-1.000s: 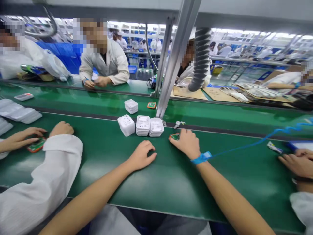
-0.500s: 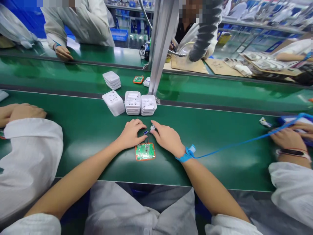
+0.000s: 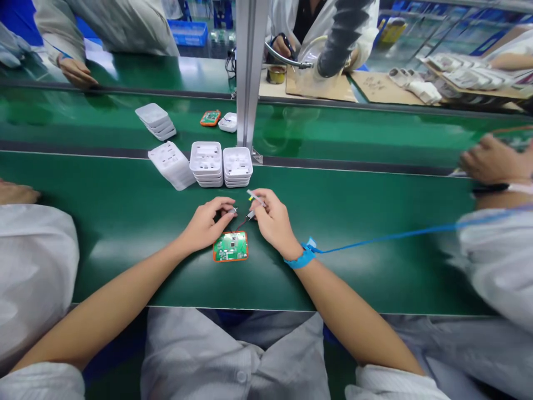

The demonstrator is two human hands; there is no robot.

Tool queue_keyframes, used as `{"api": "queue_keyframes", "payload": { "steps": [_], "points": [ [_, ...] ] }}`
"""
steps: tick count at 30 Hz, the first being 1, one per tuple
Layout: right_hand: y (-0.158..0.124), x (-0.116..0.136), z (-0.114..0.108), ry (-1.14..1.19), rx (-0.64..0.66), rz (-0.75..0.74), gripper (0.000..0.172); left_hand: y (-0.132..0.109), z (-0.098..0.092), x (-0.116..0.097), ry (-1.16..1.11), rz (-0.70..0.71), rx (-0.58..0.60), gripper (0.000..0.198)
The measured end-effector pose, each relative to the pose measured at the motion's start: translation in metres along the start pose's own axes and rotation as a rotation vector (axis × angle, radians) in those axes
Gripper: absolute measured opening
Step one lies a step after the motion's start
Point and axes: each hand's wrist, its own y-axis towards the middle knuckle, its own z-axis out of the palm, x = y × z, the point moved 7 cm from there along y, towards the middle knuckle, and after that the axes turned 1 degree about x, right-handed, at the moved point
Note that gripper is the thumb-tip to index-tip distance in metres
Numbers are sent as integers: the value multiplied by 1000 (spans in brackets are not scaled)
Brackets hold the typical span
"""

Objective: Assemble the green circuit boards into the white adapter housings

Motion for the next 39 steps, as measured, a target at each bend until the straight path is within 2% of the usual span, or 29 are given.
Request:
{"api": "queue_keyframes", "payload": {
  "steps": [3, 8, 11, 18, 25, 29, 31, 39],
  "points": [
    [0, 6, 4, -44, 39, -39, 21, -2, 3, -3, -74, 18, 25, 22],
    [-6, 29, 10, -214, 75, -274, 14, -3, 4, -6, -131, 52, 45, 21],
    [-7, 31, 13, -223, 118, -326, 11, -3, 5, -5, -164, 38, 50, 20],
    [-7, 27, 14, -179, 131, -322, 9, -3, 6, -3, -227, 18, 66, 19],
    [-4, 21, 12, -110, 119, -242, 11, 0, 10, 3, -452, -85, 109, 20],
    [-4, 21, 8, -91, 93, -227, 12, 3, 1, 8, -471, -126, 8, 30],
    [-5, 22, 8, -85, 93, -221, 12, 4, -3, 12, -434, -148, -49, 28],
    [-7, 27, 12, -153, 101, -222, 14, 1, -8, 6, -265, -111, -117, 19]
  ]
}}
